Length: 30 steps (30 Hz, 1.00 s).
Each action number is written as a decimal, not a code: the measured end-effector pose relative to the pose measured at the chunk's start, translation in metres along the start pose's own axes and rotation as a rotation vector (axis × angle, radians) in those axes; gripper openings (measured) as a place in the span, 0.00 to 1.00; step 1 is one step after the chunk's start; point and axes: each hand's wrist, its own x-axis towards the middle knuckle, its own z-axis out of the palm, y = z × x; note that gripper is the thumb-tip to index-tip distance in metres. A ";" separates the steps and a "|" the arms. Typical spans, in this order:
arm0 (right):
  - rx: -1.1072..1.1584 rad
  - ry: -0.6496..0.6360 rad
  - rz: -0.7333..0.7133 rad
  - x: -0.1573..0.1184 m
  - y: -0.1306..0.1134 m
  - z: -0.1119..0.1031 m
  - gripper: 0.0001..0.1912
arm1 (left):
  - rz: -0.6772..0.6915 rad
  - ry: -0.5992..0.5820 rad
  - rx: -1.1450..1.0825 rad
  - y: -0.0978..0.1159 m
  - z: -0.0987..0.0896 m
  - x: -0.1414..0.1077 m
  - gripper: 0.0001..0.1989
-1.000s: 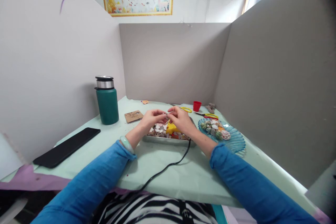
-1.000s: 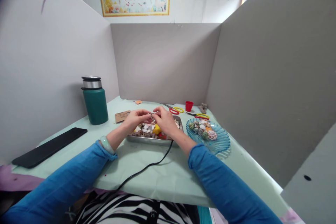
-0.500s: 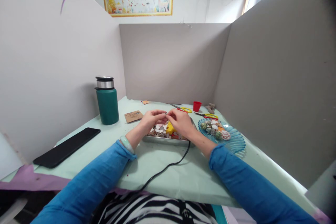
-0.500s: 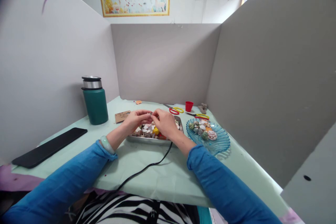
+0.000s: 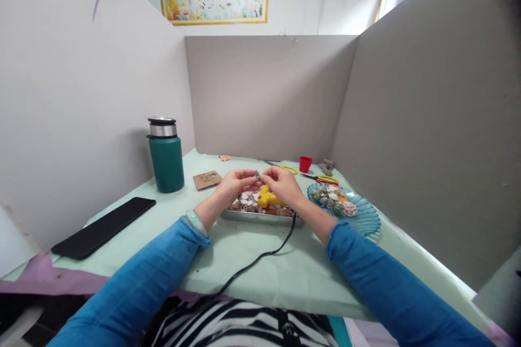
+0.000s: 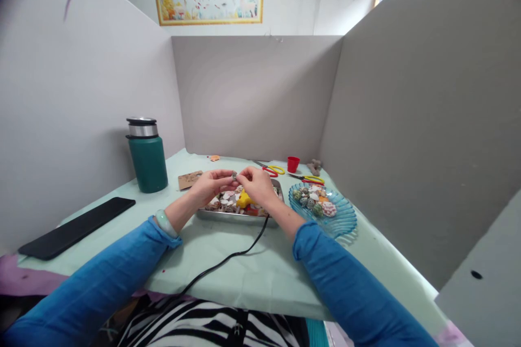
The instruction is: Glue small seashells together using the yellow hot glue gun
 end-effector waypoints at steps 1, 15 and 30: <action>-0.002 -0.002 -0.007 0.000 0.000 0.000 0.08 | -0.001 0.001 0.001 0.000 0.000 0.000 0.16; -0.192 -0.021 -0.157 -0.004 -0.002 -0.003 0.08 | 0.011 0.031 0.093 0.001 0.002 -0.002 0.18; -0.278 0.011 -0.131 -0.005 -0.004 -0.002 0.06 | 0.043 0.011 0.150 -0.004 -0.001 0.001 0.21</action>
